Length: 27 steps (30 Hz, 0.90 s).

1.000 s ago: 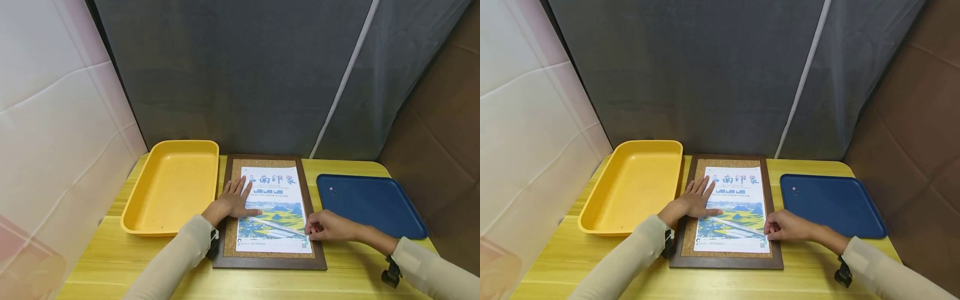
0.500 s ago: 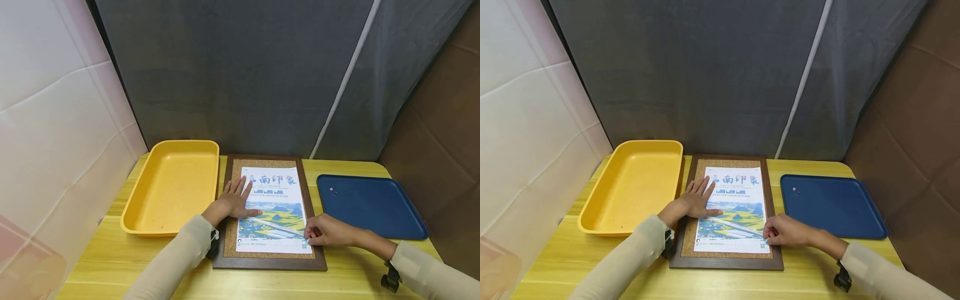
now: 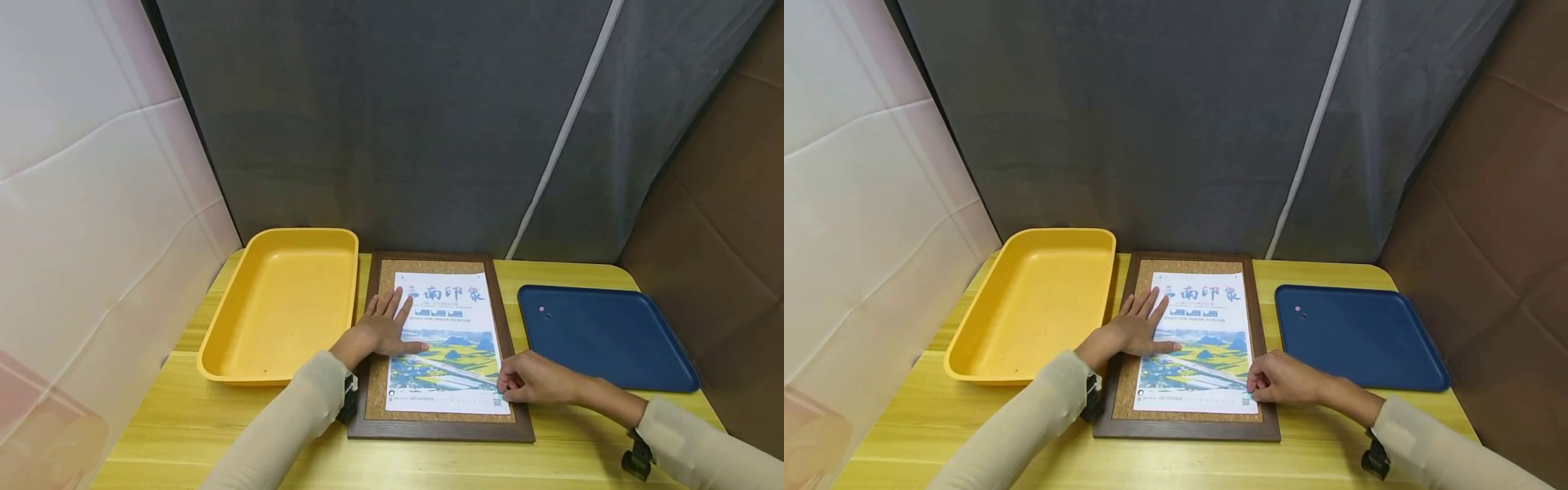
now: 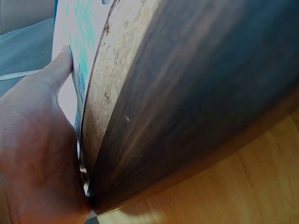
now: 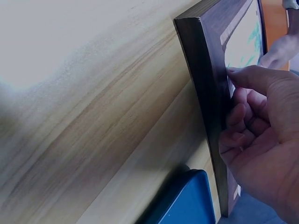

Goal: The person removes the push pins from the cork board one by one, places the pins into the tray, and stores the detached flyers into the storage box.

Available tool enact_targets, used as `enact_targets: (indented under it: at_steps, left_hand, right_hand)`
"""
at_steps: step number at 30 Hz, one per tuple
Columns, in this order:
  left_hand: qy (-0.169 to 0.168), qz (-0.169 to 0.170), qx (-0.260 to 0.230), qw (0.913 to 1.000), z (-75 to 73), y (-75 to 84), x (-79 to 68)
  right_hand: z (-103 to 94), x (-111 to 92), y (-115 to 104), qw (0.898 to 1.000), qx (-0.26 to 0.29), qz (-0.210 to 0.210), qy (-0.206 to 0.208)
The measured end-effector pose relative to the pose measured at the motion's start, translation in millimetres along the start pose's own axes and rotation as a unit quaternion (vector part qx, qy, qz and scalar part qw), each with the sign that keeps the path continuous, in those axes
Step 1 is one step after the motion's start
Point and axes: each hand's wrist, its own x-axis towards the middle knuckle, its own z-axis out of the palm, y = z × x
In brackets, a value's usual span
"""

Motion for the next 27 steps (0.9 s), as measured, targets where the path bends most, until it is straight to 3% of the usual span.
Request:
enact_targets:
  at_steps: [9, 22, 27]
  left_hand:
    - [-0.001, 0.001, 0.003, 1.0000, -1.5, 0.2, -1.6]
    - [-0.008, -0.001, -0.013, 0.9999, -3.3, 0.4, -1.4]
    - [0.000, 0.004, -0.020, 0.9998, 2.7, -1.9, 3.7]
  right_hand:
    - [1.9, 1.0, 0.7, 1.000, 0.001, -0.008, 0.008]
    - [-0.8, 2.8, 2.6, 1.000, 0.022, 0.001, -0.014]
    - [-0.4, 2.0, 4.0, 1.000, 0.025, 0.004, -0.019]
